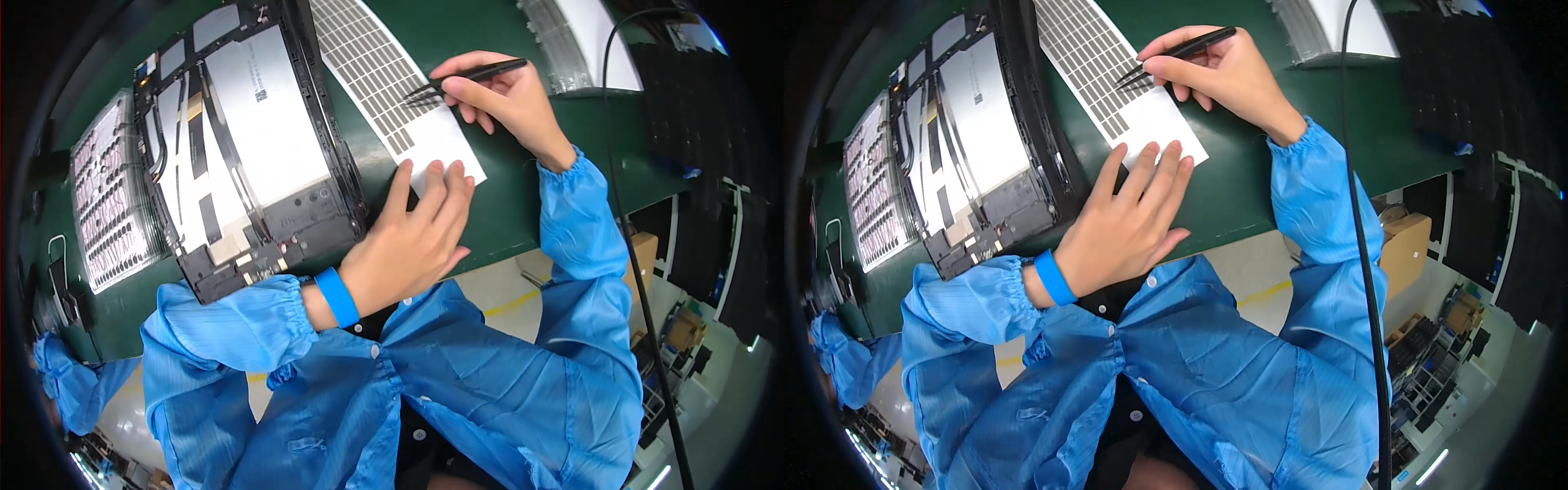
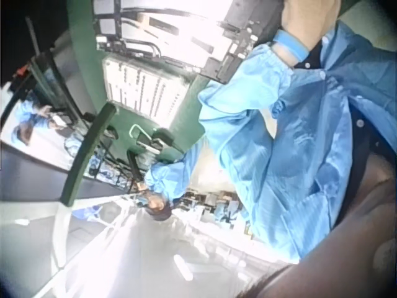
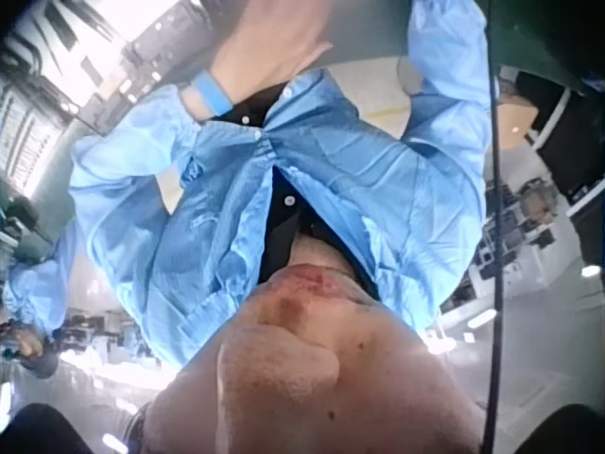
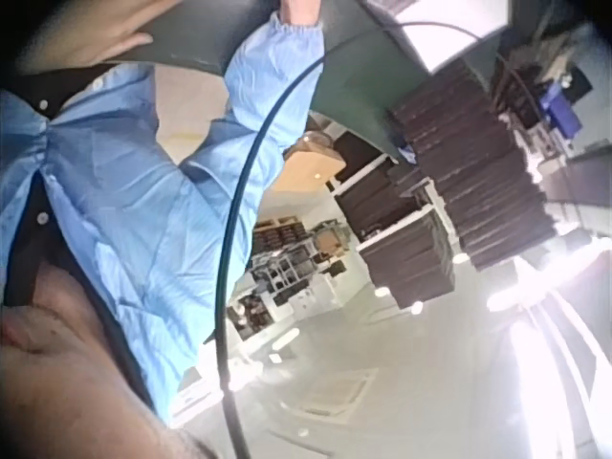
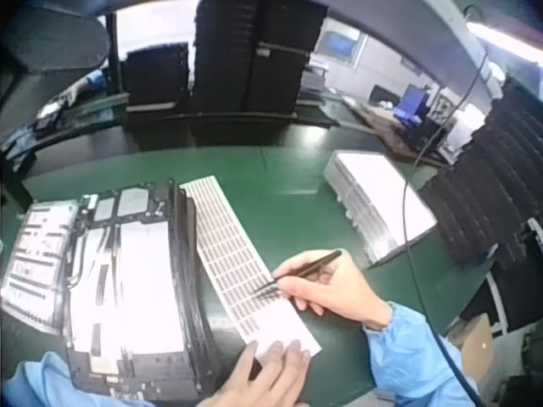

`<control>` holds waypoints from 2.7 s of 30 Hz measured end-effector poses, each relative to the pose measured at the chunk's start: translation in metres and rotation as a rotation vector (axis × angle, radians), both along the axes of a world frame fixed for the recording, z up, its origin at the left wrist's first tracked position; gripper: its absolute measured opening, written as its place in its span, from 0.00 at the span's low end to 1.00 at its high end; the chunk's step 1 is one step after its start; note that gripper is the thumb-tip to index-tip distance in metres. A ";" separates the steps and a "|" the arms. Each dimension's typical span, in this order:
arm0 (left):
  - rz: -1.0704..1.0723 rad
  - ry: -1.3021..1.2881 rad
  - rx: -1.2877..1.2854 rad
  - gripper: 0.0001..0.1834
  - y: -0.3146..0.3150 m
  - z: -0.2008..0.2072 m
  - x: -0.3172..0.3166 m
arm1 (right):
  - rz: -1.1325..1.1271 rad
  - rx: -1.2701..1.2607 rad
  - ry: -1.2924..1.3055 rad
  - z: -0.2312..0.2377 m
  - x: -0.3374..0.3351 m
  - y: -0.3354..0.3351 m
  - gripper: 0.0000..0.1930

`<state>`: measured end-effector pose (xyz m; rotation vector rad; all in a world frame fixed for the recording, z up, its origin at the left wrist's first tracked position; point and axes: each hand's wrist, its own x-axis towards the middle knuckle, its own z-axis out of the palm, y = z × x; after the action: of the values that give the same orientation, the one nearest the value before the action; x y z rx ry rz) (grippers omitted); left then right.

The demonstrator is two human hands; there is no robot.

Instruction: Assembling internal components and applying adhesive strips to a tablet device chassis.

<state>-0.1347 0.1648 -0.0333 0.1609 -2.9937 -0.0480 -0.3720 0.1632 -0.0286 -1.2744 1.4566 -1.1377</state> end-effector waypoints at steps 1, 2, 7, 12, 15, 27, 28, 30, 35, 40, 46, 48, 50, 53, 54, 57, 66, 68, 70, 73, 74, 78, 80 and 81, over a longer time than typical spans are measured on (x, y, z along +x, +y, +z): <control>-0.005 -0.011 -0.029 0.42 -0.002 0.000 -0.001 | 0.010 0.035 -0.038 0.003 0.000 0.001 0.11; -0.010 -0.025 -0.008 0.42 -0.001 -0.001 -0.001 | 0.005 0.056 -0.052 0.001 0.003 0.003 0.11; 0.002 -0.056 -0.007 0.44 0.000 -0.003 -0.005 | 0.037 0.086 -0.077 0.000 0.004 0.003 0.09; -0.003 -0.034 -0.017 0.44 -0.001 -0.005 -0.005 | 0.051 0.125 -0.060 0.003 0.003 0.001 0.09; -0.019 -0.041 -0.036 0.43 -0.002 -0.004 -0.002 | 0.069 0.119 -0.047 0.001 0.007 0.001 0.09; 0.024 0.112 0.086 0.43 0.006 0.007 0.016 | -0.080 -0.055 -0.163 -0.009 -0.003 -0.003 0.13; -0.019 0.252 0.035 0.39 0.004 0.028 0.023 | -0.128 -0.060 -0.218 -0.008 -0.001 -0.003 0.14; -0.161 0.264 0.339 0.29 -0.019 0.069 0.045 | -0.160 -0.130 -0.261 0.003 0.007 -0.010 0.15; 0.402 0.669 0.271 0.20 -0.181 0.094 0.119 | -0.021 -0.200 -0.169 0.055 0.062 -0.070 0.21; 0.492 0.707 0.457 0.21 -0.257 0.018 0.113 | 0.029 -0.340 0.007 0.066 0.120 -0.156 0.17; 0.545 0.472 0.830 0.20 -0.259 0.024 0.123 | 0.023 -0.230 0.058 0.052 0.139 -0.184 0.19; 0.542 0.580 0.782 0.18 -0.252 0.023 0.124 | 0.027 -0.246 0.039 0.052 0.141 -0.186 0.19; 0.531 0.645 0.701 0.18 -0.251 0.018 0.128 | 0.038 -0.250 0.048 0.052 0.141 -0.188 0.19; 0.507 0.695 0.311 0.16 -0.234 0.039 0.139 | 0.028 -0.225 0.035 0.054 0.144 -0.188 0.20; 0.499 0.692 0.314 0.16 -0.232 0.042 0.139 | 0.020 -0.210 0.030 0.055 0.144 -0.187 0.20; 0.458 0.738 0.324 0.14 -0.230 0.044 0.137 | 0.022 -0.226 0.055 0.052 0.141 -0.188 0.21; 0.394 0.753 0.265 0.18 -0.231 0.037 0.136 | 0.018 -0.229 0.034 0.051 0.143 -0.185 0.20; 0.400 0.765 0.264 0.19 -0.231 0.037 0.136 | 0.019 -0.229 0.035 0.051 0.144 -0.187 0.19; 0.407 0.737 0.261 0.18 -0.229 0.039 0.136 | 0.013 -0.224 0.042 0.051 0.143 -0.186 0.19; 0.419 0.712 0.209 0.18 -0.227 0.042 0.134 | 0.011 -0.226 0.043 0.052 0.143 -0.187 0.19; 0.422 0.712 0.160 0.19 -0.226 0.043 0.133 | 0.016 -0.227 0.053 0.051 0.142 -0.188 0.19; 0.367 0.655 0.062 0.18 -0.221 0.047 0.133 | 0.026 -0.228 0.096 0.050 0.142 -0.189 0.19; 0.411 0.559 0.026 0.19 -0.220 0.046 0.135 | 0.019 -0.238 0.110 0.047 0.143 -0.188 0.19; 0.405 0.557 0.023 0.19 -0.219 0.047 0.135 | 0.015 -0.245 0.125 0.047 0.144 -0.188 0.18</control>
<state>0.0003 -0.0544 0.0134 0.6356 -2.3589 -0.0688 -0.2283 -0.0246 0.0183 -1.5470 1.4271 -1.2762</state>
